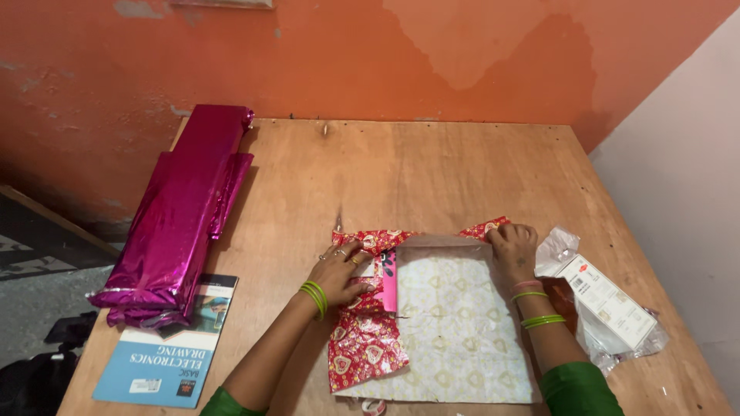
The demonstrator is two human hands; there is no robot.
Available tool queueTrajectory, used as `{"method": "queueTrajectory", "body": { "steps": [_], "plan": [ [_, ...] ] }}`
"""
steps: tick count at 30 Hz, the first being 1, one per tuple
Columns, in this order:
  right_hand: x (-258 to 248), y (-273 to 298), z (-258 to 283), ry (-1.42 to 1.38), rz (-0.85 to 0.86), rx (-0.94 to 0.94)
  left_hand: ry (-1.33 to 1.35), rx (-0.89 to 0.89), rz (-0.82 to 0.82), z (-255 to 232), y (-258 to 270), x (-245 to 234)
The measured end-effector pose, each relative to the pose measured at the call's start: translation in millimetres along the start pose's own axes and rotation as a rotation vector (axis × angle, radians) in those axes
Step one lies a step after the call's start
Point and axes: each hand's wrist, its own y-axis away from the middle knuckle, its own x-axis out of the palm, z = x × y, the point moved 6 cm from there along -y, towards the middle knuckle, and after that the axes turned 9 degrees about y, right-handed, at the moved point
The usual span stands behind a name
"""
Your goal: The person wraps a rectangular box with red patterned wrapping paper on a wooden table. They fold the paper around the box, smooth the edges, and secure the seams with clear adhesive tape. The person folds and tapes both ends of the package to complete the wrapping.
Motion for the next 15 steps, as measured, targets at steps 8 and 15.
{"method": "queueTrajectory", "body": {
  "steps": [8,15],
  "plan": [
    [41,21,-28,-0.041,0.23,0.326,-0.015,0.079,-0.124,-14,16,3],
    [51,2,-14,-0.226,0.2,0.124,-0.079,0.106,-0.226,-20,16,9]
  ]
}}
